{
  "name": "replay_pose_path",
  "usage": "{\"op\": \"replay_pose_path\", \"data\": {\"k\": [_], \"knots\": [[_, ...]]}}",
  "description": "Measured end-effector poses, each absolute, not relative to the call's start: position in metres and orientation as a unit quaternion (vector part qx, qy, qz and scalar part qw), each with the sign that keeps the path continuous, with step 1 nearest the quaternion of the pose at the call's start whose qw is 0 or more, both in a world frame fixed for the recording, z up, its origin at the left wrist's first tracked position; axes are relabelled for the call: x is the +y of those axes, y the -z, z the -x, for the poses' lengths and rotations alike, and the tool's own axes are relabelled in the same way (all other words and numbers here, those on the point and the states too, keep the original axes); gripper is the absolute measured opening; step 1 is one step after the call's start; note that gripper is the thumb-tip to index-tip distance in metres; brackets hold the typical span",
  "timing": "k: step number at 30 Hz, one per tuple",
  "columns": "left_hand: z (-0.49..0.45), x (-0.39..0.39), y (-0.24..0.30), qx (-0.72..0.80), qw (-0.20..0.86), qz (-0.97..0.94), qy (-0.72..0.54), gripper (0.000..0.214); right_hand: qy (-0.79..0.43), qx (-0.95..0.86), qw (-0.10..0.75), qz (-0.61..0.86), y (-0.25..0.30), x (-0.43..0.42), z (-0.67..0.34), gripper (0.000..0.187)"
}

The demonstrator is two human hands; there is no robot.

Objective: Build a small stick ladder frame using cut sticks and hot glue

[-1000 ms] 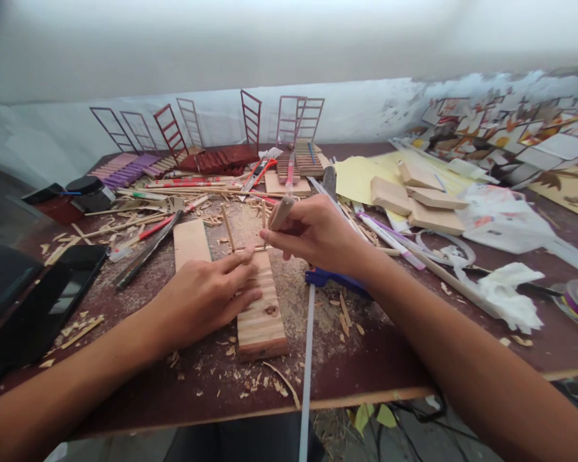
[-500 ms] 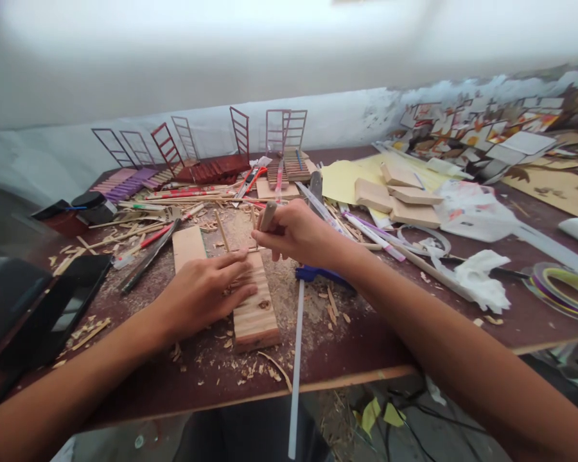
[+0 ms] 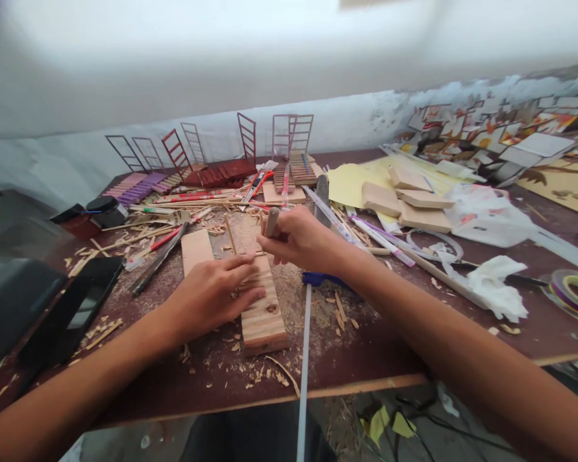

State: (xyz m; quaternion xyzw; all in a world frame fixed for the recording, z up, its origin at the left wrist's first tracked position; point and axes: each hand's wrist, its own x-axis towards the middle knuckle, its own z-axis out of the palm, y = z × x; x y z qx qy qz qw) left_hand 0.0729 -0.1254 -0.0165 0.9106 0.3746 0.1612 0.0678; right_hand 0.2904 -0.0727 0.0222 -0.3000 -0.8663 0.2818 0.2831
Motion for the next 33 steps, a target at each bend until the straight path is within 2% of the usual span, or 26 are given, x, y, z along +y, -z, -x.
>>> {"op": "replay_pose_path", "data": {"k": [6, 18, 33], "knots": [[-0.0735, -0.1267, 0.0172, 0.38, 0.051, -0.909, -0.165, 0.027, -0.241, -0.881, 0.271, 0.303, -0.0237, -0.0753, -0.2932, 0.026], [-0.0727, -0.1168, 0.0203, 0.378, -0.018, -0.912, -0.157, 0.02, -0.118, -0.886, 0.326, 0.307, -0.0255, -0.0771, -0.2956, 0.026], [-0.0741, -0.1188, 0.0233, 0.371, -0.017, -0.913, -0.17, 0.019, -0.142, -0.889, 0.307, 0.31, -0.0192, -0.0771, -0.292, 0.025]]}}
